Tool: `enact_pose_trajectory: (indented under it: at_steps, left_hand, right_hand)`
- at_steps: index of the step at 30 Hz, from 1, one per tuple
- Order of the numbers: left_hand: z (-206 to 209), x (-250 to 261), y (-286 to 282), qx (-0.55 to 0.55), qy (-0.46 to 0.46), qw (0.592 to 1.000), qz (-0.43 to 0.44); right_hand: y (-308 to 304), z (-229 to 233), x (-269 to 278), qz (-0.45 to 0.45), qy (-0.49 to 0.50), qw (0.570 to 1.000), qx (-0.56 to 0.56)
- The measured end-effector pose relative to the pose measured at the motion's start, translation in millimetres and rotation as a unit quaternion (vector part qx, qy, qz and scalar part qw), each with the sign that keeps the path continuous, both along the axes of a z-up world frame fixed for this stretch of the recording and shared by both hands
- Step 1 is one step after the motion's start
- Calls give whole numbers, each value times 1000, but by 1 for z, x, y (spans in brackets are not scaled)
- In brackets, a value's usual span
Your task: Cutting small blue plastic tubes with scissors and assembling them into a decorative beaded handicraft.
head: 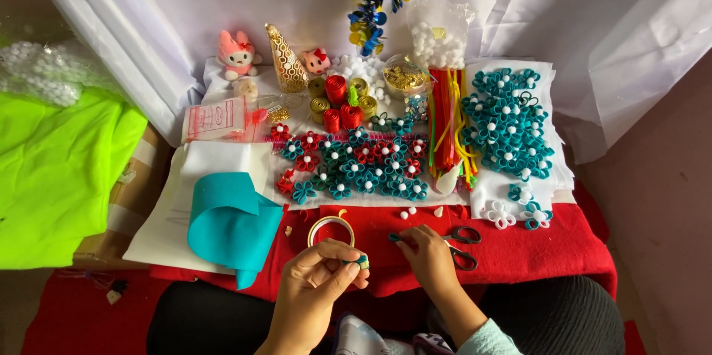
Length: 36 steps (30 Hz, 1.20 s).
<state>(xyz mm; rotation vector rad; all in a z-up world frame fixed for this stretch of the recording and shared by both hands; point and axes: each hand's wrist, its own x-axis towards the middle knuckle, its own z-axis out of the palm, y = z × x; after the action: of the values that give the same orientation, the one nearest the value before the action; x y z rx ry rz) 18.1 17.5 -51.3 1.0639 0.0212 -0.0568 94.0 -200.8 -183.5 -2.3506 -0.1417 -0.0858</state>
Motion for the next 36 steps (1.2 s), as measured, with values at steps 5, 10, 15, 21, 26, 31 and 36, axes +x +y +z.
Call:
enact_pose_trajectory:
  at_steps: [5, 10, 15, 21, 26, 31, 36]
  left_hand:
    - [-5, 6, 0, -20, -1, 1000, -9]
    - [-4, 10, 0, -19, -25, 999, -6]
    - [2, 11, -2, 15, -60, 998, 18]
    - [4, 9, -4, 53, -96, 993, 32]
    - [4, 6, -5, 88, -162, 982, 43]
    - [11, 1, -5, 120, -197, 973, 28]
    - [14, -4, -5, 160, -233, 958, 46]
  right_hand:
    - [-2, 2, 0, 2, 9, 999, 33]
    - [-3, 39, -5, -6, 65, 982, 176]
    - [-5, 101, -25, 74, 75, 941, 320]
    - [-4, 148, -38, 245, -20, 877, 412]
    - [-3, 165, -43, 282, 8, 869, 405]
    - [0, 169, -51, 259, 21, 891, 373]
    - [9, 176, -55, 221, -61, 909, 349]
